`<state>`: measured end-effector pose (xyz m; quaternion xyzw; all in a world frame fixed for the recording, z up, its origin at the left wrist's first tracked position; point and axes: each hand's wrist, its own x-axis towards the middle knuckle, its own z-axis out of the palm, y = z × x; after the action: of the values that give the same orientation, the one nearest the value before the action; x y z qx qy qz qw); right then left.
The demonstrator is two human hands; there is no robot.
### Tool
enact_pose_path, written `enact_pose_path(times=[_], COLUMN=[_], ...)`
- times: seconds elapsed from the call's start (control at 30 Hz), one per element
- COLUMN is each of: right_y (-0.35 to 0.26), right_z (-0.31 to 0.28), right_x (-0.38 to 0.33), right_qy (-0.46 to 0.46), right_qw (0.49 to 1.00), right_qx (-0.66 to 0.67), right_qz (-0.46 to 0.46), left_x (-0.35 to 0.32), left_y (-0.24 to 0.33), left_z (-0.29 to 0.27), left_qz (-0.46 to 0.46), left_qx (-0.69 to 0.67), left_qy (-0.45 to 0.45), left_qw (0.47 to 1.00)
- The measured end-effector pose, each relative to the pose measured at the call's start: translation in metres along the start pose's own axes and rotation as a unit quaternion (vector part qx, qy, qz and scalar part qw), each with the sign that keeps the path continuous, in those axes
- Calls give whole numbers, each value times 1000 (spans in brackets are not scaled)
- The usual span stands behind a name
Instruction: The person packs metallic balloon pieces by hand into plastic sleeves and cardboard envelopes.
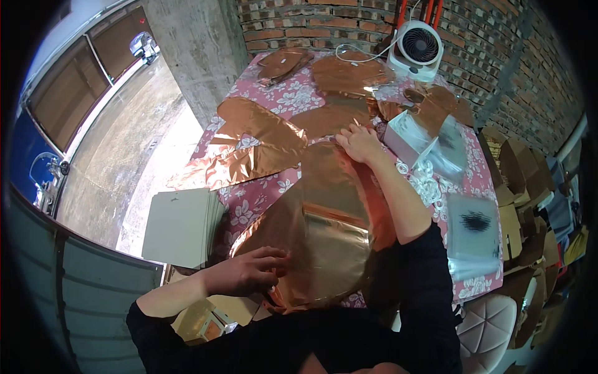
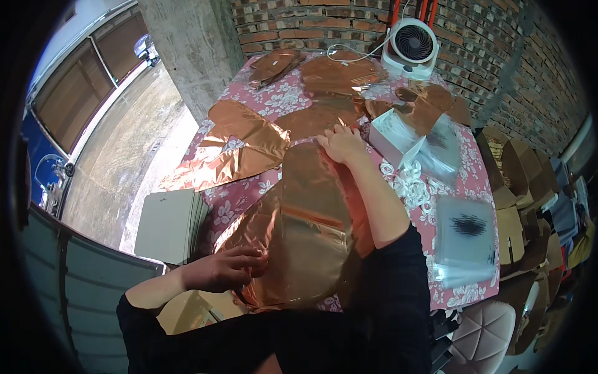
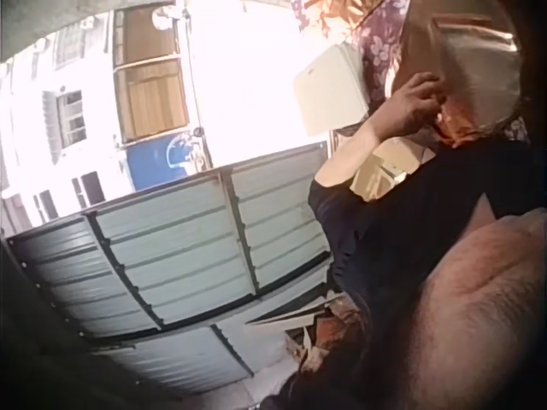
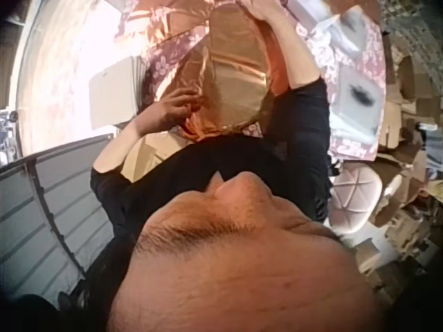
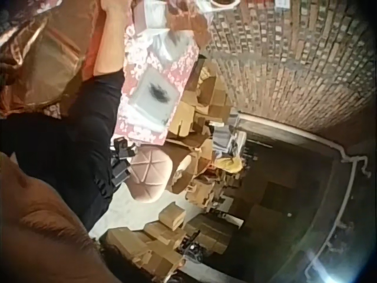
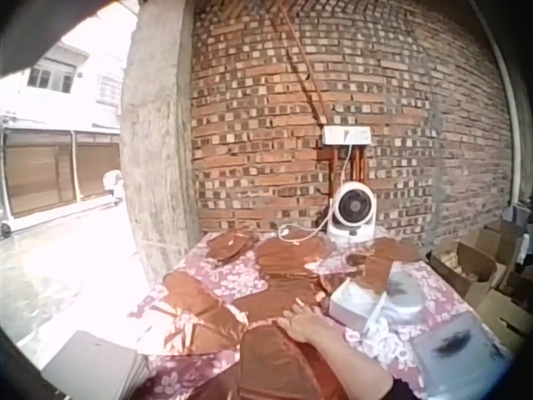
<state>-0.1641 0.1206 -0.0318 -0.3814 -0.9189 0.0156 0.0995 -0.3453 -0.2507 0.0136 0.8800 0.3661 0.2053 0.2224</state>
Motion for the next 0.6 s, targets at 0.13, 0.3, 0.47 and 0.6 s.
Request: enact_pose_path(times=[0.13,0.3,0.47,0.6], right_y=[-6,21,17,-3], right_z=[3,2,-60,-81], right_x=[20,1,-96,-186], right_qy=[-35,123,56,-15], right_qw=[998,963,928,943], right_qx=[-13,234,367,331], right_qz=[55,49,-26,-20], left_x=[1,0,3,10], left_y=[1,3,7,4], left_z=[-2,-2,0,3], left_qz=[2,5,30,44], left_qx=[2,3,7,-10], left_qy=[-2,-17,-3,9], left_qw=[1000,1000,1000,999])
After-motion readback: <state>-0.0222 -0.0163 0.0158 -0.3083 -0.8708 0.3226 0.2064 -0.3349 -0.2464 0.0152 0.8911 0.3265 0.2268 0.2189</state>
